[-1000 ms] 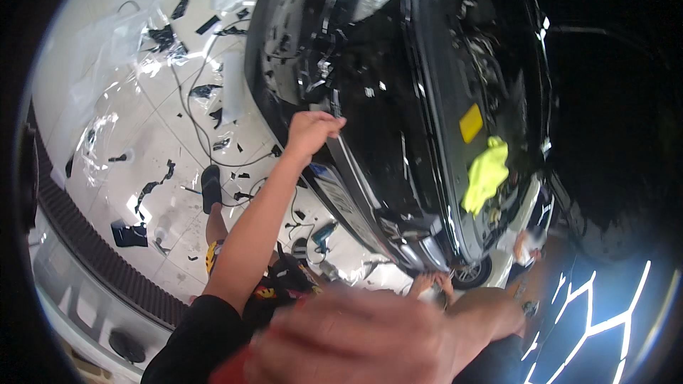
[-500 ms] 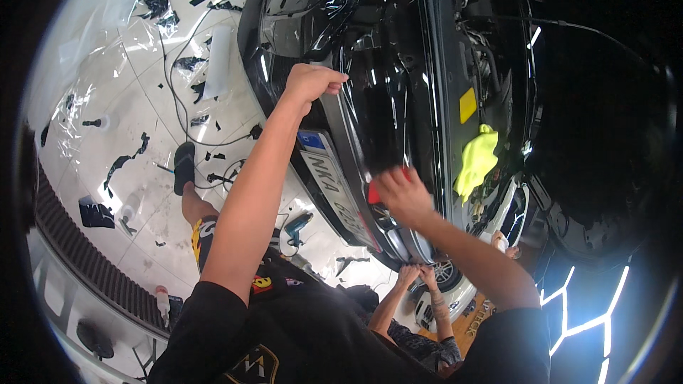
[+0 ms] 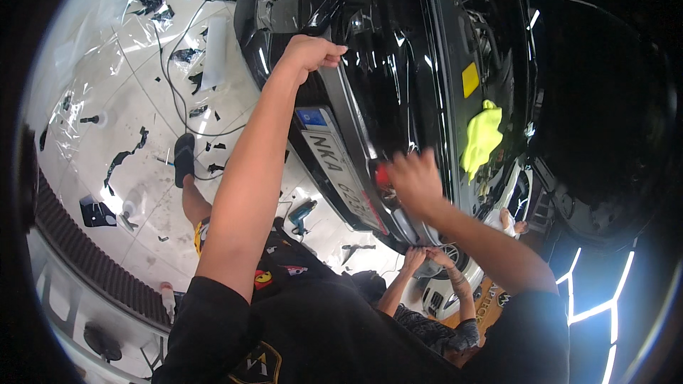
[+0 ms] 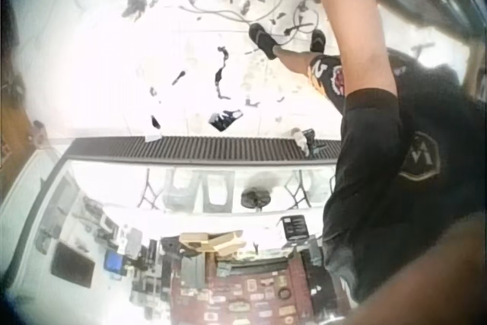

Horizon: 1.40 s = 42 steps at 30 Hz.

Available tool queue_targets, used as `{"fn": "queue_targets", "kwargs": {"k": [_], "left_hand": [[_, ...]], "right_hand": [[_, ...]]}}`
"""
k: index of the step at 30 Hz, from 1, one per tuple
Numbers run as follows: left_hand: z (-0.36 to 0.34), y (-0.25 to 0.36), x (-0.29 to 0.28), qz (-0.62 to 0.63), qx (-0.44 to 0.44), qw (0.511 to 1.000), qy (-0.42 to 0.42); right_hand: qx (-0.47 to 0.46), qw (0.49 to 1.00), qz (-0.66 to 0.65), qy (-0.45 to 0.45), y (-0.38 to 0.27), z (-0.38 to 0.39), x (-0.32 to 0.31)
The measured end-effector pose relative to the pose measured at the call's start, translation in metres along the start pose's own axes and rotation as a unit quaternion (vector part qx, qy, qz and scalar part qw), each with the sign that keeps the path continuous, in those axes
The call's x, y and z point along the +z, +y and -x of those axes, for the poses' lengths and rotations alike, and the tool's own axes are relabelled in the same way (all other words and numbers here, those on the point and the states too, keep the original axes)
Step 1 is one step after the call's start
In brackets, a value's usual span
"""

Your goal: The person applies a black vinyl wrap to the front bumper of a car. They use a red squeegee to smooth the film, a knife to trim edges, and a yellow cloth to wipe the surface. A second person is visible in the background using a heat gun.

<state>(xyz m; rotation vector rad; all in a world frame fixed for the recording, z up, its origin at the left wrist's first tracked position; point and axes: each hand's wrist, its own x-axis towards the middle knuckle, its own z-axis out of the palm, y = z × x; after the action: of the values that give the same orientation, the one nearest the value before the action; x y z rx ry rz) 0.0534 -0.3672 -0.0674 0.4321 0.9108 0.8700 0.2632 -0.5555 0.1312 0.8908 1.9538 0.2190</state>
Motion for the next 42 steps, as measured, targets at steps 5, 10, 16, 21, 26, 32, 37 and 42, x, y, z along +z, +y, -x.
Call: {"fn": "queue_targets", "kwargs": {"k": [5,10,16,21,26,32,37,42], "left_hand": [[-0.003,-0.009,0.012,-0.036,0.025,0.999,-0.006],[-0.002,0.004,0.0,-0.061,0.002,0.998,0.007],[0.0,0.004,-0.004,-0.074,0.002,0.997,0.018],[0.01,0.004,0.001,-0.092,0.0,0.996,0.018],[0.004,0.005,-0.01,-0.092,0.011,0.996,0.015],[0.004,-0.003,-0.004,-0.119,0.021,0.992,-0.024],[-0.001,-0.006,-0.032,-0.1,0.047,0.993,-0.04],[-0.003,-0.013,-0.026,-0.064,0.063,0.992,-0.093]], "right_hand": [[0.055,0.932,0.118,0.337,0.081,-0.167,-0.113],[-0.062,0.955,0.172,0.233,0.026,-0.036,0.041],[0.02,0.964,0.02,0.263,0.012,-0.037,-0.033],[0.007,0.966,0.068,0.249,0.024,-0.048,-0.006],[0.07,0.989,-0.039,0.128,-0.004,0.003,0.012],[0.097,0.917,0.0,0.388,0.072,-0.18,-0.123],[0.01,0.969,0.092,0.23,0.035,-0.095,-0.021],[0.12,0.989,-0.041,0.073,0.001,-0.02,-0.021]]}}
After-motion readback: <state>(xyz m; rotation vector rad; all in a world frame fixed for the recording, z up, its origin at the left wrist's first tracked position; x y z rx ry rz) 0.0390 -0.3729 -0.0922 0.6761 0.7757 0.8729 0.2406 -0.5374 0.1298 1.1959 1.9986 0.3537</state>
